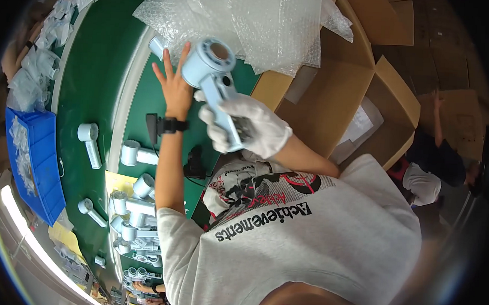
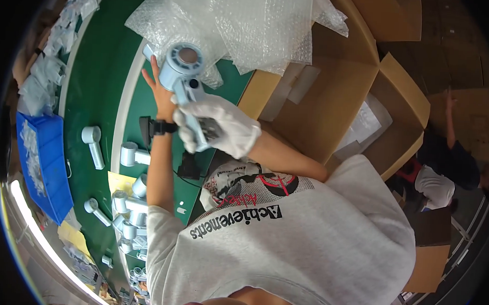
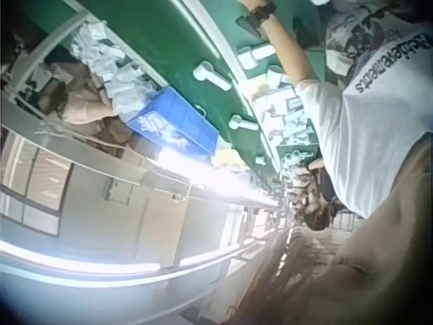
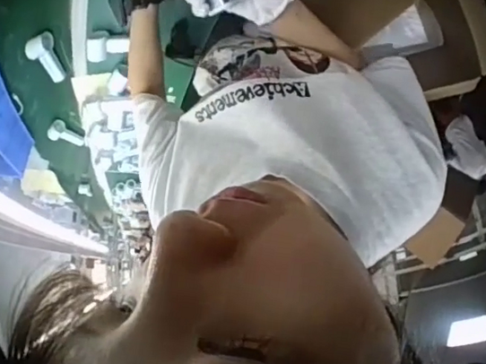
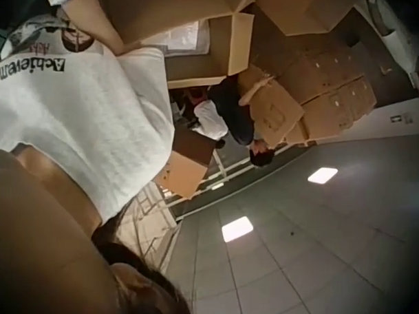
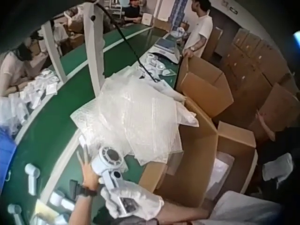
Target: The person assembles portable fans by attaching cylindrical fan heads to the fan bodies and wraps each assembled fan in a bubble wrap pouch.
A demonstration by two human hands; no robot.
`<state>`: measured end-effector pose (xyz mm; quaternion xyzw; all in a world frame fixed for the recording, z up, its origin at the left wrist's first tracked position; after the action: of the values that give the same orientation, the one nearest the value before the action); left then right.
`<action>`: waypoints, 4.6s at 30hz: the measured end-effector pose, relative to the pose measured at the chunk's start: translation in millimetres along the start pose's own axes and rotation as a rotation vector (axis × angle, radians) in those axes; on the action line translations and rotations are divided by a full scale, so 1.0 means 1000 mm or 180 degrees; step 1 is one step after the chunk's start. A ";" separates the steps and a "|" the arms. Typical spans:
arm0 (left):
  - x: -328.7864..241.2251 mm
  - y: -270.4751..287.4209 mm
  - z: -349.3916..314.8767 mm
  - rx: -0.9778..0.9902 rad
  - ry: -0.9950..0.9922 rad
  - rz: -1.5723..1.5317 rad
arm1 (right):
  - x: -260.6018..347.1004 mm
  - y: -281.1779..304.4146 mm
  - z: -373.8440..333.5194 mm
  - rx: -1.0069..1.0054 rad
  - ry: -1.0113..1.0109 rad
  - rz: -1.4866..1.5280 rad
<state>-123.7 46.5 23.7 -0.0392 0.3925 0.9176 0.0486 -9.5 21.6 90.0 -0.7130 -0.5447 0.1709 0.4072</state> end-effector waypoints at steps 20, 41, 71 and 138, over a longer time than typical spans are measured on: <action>0.082 0.059 -0.108 0.1108 0.3892 -0.2304 | -0.013 0.123 -0.020 -0.0356 -0.0047 -0.1772; -0.012 0.031 -0.163 0.1502 0.3498 -0.1310 | -0.081 0.172 0.021 -0.0423 0.0309 -0.3041; 0.173 0.078 -0.069 -0.0237 0.2598 0.0390 | -0.004 -0.085 0.332 -0.0511 0.2000 -0.3134; -0.059 0.130 -0.130 -0.1305 0.5997 -0.4957 | -0.066 -0.030 -0.009 0.2364 0.3600 -0.4998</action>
<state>-76.0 -139.9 33.8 -0.9131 -0.0041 0.3030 0.2728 -45.2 -40.7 105.2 0.0372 -0.4984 -0.3453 0.7944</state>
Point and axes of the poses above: each hand's wrist, its own z-axis towards the middle knuckle, its own y-axis out of the back of the hand, x = y × z, the point moved 7 cm from there along z, towards the middle knuckle, and after that the axes turned 11 degrees about -x, right-handed, at the moved point
